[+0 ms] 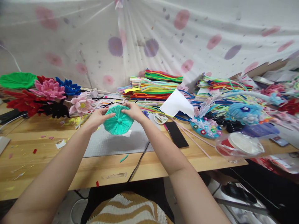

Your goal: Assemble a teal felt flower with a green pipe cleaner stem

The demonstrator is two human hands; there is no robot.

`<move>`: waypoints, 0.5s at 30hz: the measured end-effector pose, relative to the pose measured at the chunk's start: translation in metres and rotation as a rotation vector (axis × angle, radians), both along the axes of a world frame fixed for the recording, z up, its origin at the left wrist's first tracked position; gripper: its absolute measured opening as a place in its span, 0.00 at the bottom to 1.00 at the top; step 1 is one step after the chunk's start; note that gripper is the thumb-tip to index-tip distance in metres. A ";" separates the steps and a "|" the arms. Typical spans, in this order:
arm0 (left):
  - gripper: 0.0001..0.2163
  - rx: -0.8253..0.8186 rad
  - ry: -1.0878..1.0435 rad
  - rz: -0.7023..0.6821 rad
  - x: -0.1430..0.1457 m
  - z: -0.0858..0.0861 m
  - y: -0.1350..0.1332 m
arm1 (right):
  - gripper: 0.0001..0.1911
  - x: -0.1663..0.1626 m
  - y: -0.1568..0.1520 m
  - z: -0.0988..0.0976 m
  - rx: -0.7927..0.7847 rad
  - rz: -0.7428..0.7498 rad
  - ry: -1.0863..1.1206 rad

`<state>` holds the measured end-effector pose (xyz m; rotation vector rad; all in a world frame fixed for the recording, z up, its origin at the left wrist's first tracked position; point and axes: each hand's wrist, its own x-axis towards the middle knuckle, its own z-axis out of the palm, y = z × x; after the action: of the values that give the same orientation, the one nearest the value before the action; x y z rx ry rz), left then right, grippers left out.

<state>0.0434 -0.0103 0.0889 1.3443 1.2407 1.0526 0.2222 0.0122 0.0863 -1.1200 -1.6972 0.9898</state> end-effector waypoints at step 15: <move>0.20 -0.099 -0.250 0.068 0.028 0.009 -0.015 | 0.18 0.011 -0.025 -0.046 0.032 0.038 0.048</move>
<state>0.0717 -0.0250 0.0979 1.0662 1.1419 1.1535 0.2337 -0.0125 0.0402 -1.0391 -1.6959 1.0020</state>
